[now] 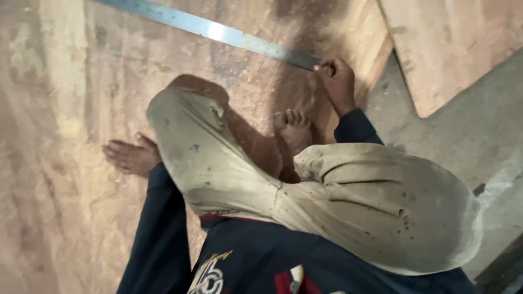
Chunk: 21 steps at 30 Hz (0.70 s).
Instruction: The person sits on the floor with a plywood sheet and uses a long steel ruler to measure across it. They reposition the ruler, align the plywood sheet, and mark lines on its surface with a chalk marker.
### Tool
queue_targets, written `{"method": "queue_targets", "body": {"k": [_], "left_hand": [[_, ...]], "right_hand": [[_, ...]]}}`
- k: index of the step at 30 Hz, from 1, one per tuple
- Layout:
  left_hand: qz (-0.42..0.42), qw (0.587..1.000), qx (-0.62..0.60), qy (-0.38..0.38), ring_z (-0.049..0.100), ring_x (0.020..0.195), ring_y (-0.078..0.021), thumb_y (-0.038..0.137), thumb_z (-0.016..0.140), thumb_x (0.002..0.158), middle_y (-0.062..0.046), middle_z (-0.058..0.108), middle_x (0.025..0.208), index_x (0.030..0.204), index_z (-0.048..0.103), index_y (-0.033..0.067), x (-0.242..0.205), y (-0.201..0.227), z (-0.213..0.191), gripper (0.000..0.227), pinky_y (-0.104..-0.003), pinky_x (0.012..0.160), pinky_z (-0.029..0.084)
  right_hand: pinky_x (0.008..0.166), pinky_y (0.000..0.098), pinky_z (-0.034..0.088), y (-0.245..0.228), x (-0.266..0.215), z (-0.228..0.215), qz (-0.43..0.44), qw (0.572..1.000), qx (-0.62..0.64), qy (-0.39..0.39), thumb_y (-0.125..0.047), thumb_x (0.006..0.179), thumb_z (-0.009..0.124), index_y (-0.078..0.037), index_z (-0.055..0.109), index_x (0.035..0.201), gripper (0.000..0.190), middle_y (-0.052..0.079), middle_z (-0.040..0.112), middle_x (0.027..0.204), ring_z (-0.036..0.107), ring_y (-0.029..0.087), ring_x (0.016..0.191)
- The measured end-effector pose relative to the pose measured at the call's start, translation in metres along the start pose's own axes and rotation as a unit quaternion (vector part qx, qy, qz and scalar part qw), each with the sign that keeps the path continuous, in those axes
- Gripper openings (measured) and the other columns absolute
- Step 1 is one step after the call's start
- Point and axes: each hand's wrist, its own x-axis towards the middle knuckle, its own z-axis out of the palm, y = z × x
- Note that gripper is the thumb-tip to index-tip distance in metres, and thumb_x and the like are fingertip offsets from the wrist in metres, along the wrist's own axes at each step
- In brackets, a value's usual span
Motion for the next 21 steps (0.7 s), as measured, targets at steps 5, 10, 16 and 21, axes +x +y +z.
{"method": "queue_targets", "body": {"k": [5,10,16,21], "left_hand": [[0.010,0.999,-0.037,0.019,0.020,0.158,-0.0422,0.063,0.037,0.108,-0.019,0.023,0.172,0.164,0.028,0.0044,-0.007,0.014,-0.036,0.082,-0.061,0.125,0.018],[0.009,0.991,-0.130,0.002,0.020,0.158,-0.0425,0.058,0.044,0.106,-0.021,0.024,0.171,0.162,0.031,-0.0002,-0.017,0.031,-0.083,0.081,-0.061,0.127,0.017],[0.033,0.996,-0.078,-0.032,0.019,0.156,-0.0437,0.060,0.044,0.105,-0.021,0.023,0.170,0.161,0.031,0.0013,-0.011,0.016,-0.046,0.082,-0.061,0.123,0.016],[0.027,0.999,-0.047,-0.006,0.019,0.158,-0.0428,0.069,0.031,0.111,-0.019,0.022,0.173,0.165,0.027,0.0037,-0.010,0.017,-0.035,0.086,-0.062,0.125,0.018]], "right_hand": [[0.072,0.0516,0.054,-0.028,0.008,0.036,-0.336,0.837,-0.431,-0.013,-0.036,0.098,0.077,-0.005,0.061,0.121,0.042,0.022,0.059,0.118,0.064,0.044,0.093],[0.071,0.0555,0.052,-0.061,0.005,0.037,-0.263,0.837,-0.480,-0.030,-0.041,0.094,0.079,-0.003,0.058,0.112,0.047,0.025,0.057,0.120,0.063,0.047,0.093],[0.076,0.0518,0.052,-0.052,0.002,-0.014,-0.181,0.860,-0.470,-0.079,-0.034,0.099,0.075,-0.005,0.064,0.106,0.032,0.019,0.068,0.096,0.066,0.042,0.090],[0.074,0.0498,0.052,0.033,-0.014,-0.180,-0.123,0.848,-0.493,-0.150,-0.026,0.096,0.077,-0.005,0.072,0.094,0.022,0.020,0.067,0.091,0.064,0.040,0.082]]}}
